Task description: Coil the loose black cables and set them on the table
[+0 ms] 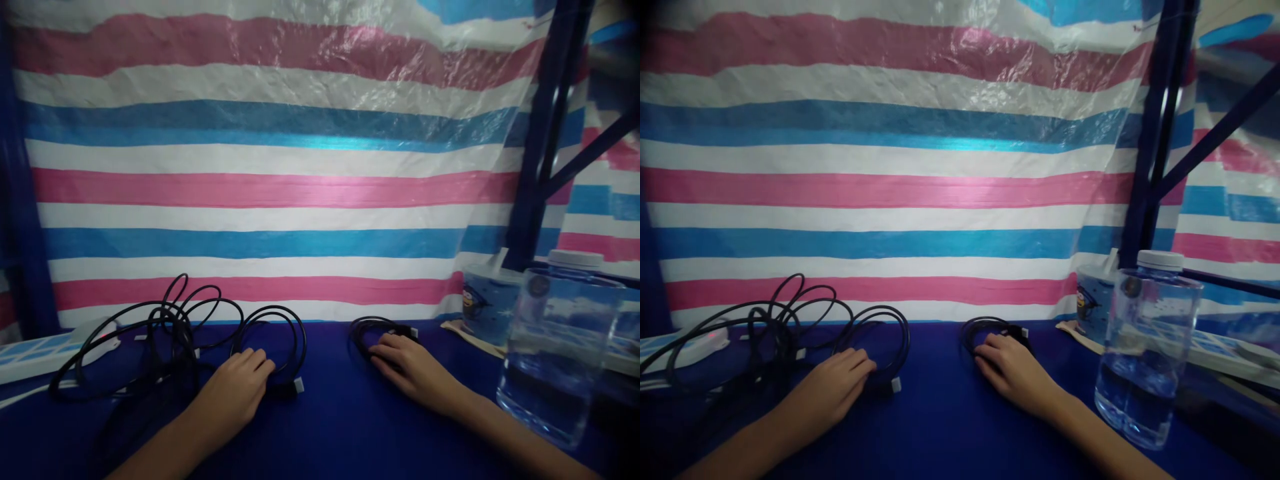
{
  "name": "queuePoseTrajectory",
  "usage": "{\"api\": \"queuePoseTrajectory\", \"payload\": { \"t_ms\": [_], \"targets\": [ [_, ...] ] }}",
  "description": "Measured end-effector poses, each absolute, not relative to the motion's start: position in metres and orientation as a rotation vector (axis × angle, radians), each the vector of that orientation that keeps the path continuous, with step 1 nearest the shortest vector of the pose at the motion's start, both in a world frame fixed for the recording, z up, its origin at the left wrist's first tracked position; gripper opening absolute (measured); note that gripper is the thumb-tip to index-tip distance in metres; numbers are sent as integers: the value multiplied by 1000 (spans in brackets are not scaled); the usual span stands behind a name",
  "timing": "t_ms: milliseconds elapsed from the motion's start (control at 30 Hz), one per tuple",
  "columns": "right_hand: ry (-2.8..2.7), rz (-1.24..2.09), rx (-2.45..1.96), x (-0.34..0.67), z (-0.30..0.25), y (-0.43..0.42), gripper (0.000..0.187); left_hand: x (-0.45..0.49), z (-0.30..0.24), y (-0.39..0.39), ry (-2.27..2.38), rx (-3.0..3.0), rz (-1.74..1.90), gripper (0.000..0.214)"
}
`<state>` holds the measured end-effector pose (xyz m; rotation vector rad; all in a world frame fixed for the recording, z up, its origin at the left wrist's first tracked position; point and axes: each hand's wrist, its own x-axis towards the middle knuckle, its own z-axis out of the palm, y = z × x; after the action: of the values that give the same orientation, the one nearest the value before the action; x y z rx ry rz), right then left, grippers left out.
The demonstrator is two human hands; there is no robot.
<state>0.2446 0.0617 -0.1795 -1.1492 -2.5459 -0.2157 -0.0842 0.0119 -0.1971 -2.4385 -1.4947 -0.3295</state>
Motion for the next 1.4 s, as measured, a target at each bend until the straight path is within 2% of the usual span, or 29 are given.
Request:
{"api": "queuePoseTrajectory", "payload": {
  "t_ms": [167,233,333,400,567,633,833,967,1200,1400],
  "targets": [
    [-2508,-5,-1185,259,-165,48,30,-63,-171,8,-1145,-2378,-714,29],
    [-2281,80,-1262,268,-168,51,31,-31,-149,17,-1076,-2487,-948,26],
    [-1745,109,-1487,283,-182,66,33,34,-128,55,-1429,-2644,-1145,25],
    [-1583,129,-1615,294,-192,78,40,75,-132,88,-1566,-2684,-1126,30],
    [-1628,239,-1702,310,-207,93,29,123,-171,147,-1955,-2733,-1030,27],
    [-1685,271,-1679,309,-207,93,31,120,-182,153,-2014,-2724,-1069,26],
    [-1806,258,-1675,284,-193,86,36,105,-192,142,-2002,-2656,-1159,30],
    [-1849,198,-1747,273,-187,86,23,107,-196,140,-1966,-2634,-1057,33],
    [-1845,144,-1759,284,-179,77,21,103,-193,142,-1930,-2667,-890,23],
    [-1768,95,-1782,304,-186,85,24,97,-193,144,-1898,-2775,-1015,27]
  ]
}}
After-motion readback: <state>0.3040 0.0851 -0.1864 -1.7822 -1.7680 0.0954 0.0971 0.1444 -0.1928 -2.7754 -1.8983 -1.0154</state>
